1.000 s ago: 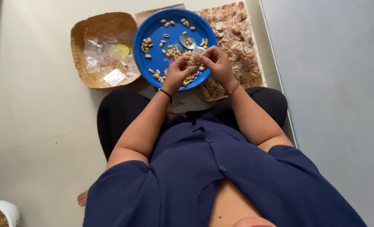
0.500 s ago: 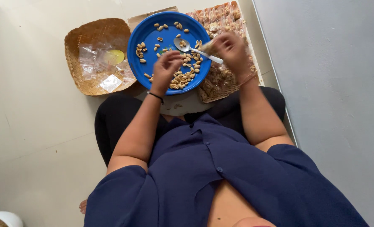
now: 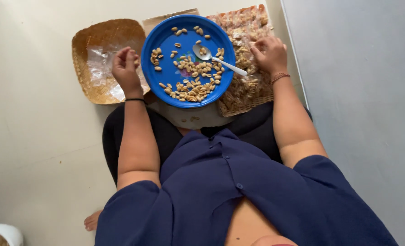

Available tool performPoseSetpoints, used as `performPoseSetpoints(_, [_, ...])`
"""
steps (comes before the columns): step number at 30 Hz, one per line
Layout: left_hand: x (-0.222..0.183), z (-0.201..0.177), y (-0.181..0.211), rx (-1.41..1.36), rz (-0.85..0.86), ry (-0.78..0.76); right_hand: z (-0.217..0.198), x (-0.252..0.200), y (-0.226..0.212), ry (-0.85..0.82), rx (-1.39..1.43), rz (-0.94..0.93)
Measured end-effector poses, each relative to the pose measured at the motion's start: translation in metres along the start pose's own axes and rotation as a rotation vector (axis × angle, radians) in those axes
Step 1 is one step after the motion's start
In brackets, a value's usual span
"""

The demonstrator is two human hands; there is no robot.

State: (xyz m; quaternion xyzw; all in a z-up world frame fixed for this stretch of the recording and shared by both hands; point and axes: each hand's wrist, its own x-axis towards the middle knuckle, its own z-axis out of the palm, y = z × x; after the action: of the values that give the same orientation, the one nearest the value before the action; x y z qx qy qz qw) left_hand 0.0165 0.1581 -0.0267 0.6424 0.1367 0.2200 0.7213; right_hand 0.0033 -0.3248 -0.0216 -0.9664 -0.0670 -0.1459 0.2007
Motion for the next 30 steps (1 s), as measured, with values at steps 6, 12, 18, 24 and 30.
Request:
performPoseSetpoints(6, [0.058, -0.080, -0.067, 0.537, 0.115, 0.088, -0.037, -0.002, -0.021, 0.300, 0.212, -0.097])
performPoseSetpoints(12, [0.052, -0.078, -0.155, 1.314, -0.485, -0.194, -0.020, -0.011, 0.025, 0.401, 0.317, 0.039])
performPoseSetpoints(18, [0.054, -0.086, -0.220, 1.494, -0.277, -0.206, -0.009, -0.016, 0.036, 0.353, 0.390, 0.159])
performPoseSetpoints(24, [0.021, -0.049, -0.121, 1.370, 0.056, -0.193, -0.004, -0.016, 0.037, 0.344, 0.485, 0.191])
performPoseSetpoints(30, [0.014, -0.044, -0.119, 1.476, 0.143, -0.529, -0.002, -0.020, 0.040, 0.313, 0.526, 0.236])
